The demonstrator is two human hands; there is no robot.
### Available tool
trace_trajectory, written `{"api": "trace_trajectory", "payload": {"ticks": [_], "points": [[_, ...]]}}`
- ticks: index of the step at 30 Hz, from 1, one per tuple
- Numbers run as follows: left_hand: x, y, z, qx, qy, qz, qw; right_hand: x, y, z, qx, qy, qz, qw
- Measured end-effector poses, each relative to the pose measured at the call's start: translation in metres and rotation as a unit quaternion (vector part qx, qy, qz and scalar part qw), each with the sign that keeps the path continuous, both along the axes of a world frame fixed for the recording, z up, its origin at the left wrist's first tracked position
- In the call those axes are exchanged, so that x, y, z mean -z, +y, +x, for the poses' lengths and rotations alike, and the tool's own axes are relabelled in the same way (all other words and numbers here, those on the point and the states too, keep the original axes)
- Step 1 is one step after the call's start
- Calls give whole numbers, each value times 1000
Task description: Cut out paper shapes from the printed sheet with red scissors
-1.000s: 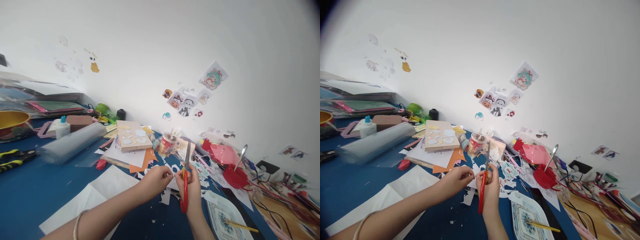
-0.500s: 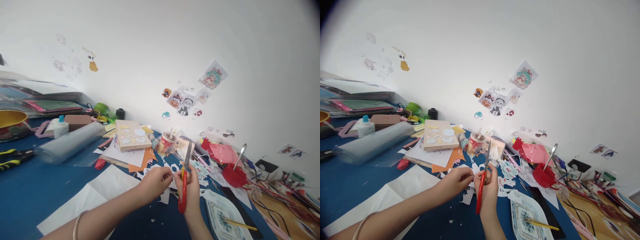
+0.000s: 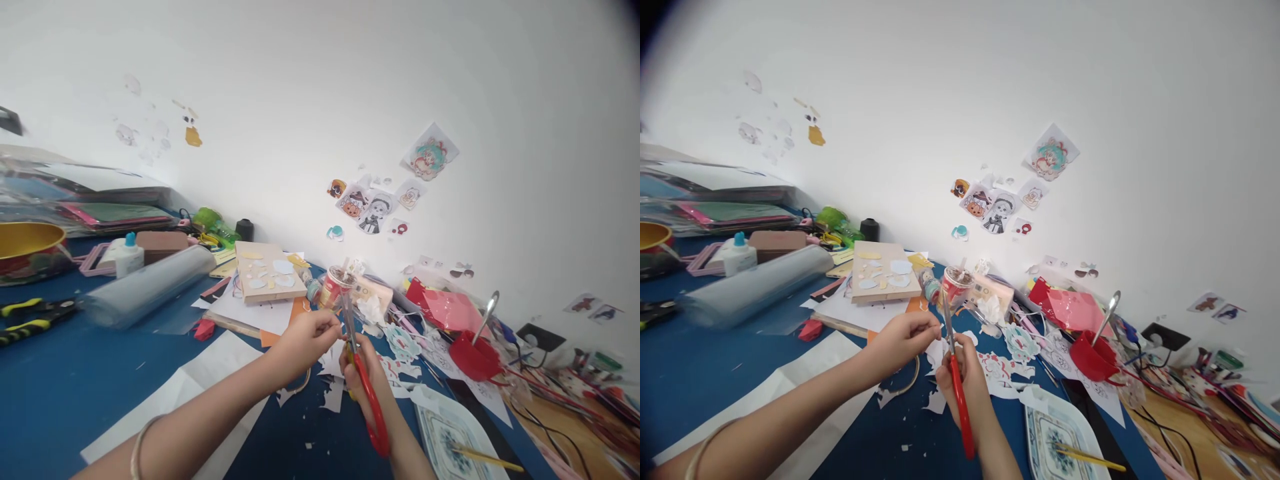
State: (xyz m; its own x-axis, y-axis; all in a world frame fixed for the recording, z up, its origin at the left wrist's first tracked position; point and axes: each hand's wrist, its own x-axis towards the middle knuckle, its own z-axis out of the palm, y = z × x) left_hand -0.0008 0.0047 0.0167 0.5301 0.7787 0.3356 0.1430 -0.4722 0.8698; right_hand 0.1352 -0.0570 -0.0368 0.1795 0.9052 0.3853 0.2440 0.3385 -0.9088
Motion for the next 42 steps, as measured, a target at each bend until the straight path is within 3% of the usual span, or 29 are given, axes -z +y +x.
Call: {"api": "trace_trajectory", "payload": {"ticks": [10, 26, 42], "points": [[-13, -3, -7, -26, -8, 8, 1000, 4, -1, -1, -32, -17, -12, 999], [-10, -3, -5, -13, 9, 0, 1000, 5, -1, 6, -80, -25, -28, 996], [-10, -5, -5, -20, 8, -14, 1000, -3, -5, 3, -79, -36, -42, 995]]}}
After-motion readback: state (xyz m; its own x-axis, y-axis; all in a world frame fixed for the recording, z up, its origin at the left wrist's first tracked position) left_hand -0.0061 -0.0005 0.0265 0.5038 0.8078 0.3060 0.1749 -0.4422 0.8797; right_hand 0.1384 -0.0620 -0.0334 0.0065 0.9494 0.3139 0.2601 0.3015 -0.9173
